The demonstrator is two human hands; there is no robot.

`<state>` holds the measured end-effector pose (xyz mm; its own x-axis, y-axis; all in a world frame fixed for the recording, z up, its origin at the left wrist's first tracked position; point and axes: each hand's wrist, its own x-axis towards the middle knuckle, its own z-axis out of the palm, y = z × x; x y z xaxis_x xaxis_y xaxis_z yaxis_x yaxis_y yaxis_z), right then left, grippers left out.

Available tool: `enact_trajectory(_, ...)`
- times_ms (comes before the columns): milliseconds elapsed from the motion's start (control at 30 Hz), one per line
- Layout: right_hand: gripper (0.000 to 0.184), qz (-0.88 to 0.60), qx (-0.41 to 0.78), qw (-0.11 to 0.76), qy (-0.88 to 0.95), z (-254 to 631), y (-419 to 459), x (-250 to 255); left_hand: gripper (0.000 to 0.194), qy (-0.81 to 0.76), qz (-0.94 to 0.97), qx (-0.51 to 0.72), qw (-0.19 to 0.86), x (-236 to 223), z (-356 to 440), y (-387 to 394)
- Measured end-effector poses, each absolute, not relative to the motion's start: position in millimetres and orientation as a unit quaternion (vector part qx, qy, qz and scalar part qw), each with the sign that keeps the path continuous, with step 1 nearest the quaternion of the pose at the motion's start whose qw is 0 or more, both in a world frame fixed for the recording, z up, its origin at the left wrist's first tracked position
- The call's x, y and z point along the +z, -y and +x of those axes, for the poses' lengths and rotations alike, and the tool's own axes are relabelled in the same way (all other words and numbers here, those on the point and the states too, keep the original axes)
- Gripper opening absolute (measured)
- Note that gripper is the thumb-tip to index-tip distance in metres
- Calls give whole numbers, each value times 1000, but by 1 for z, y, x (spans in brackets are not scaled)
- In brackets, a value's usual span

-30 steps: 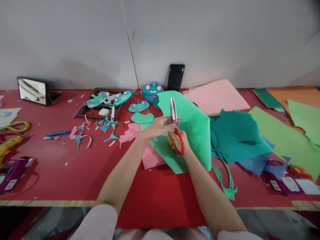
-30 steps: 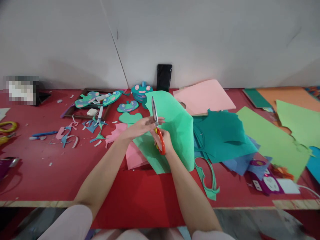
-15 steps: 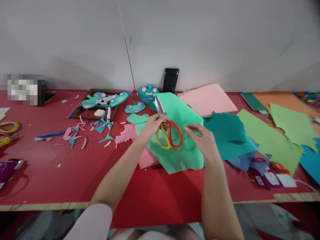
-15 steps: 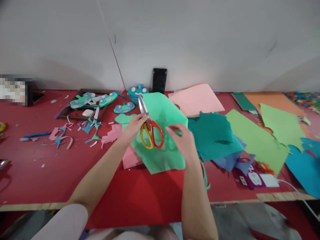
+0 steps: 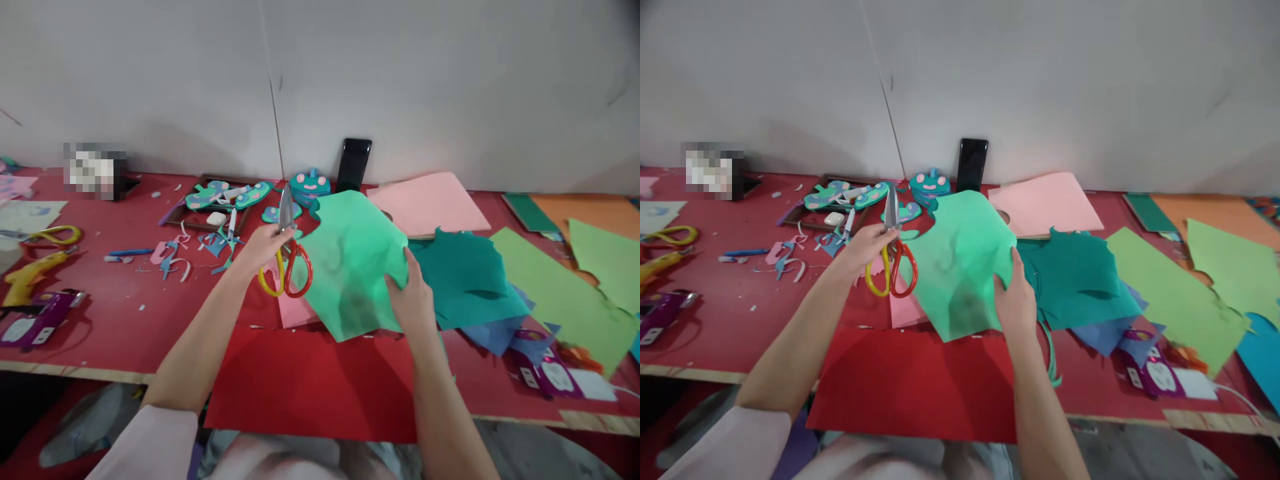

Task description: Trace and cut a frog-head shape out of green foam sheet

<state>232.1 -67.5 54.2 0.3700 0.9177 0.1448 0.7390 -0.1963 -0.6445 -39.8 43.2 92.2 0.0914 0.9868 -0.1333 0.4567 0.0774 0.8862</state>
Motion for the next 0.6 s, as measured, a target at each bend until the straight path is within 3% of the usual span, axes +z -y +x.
enact_trajectory(133, 46, -685, 85, 431, 581, 243, 69, 66, 33, -608, 530, 292, 513, 56, -57, -35)
enact_trajectory(400, 36, -667, -34, 514, 538, 261, 63, 88, 34, -577, 498, 312, 567, 10, -56, -25)
enact_trajectory(600, 48, -595, -178, 589, 518, 326, 41, 120, 31, -590, 512, 299, 548, 12, -56, -26)
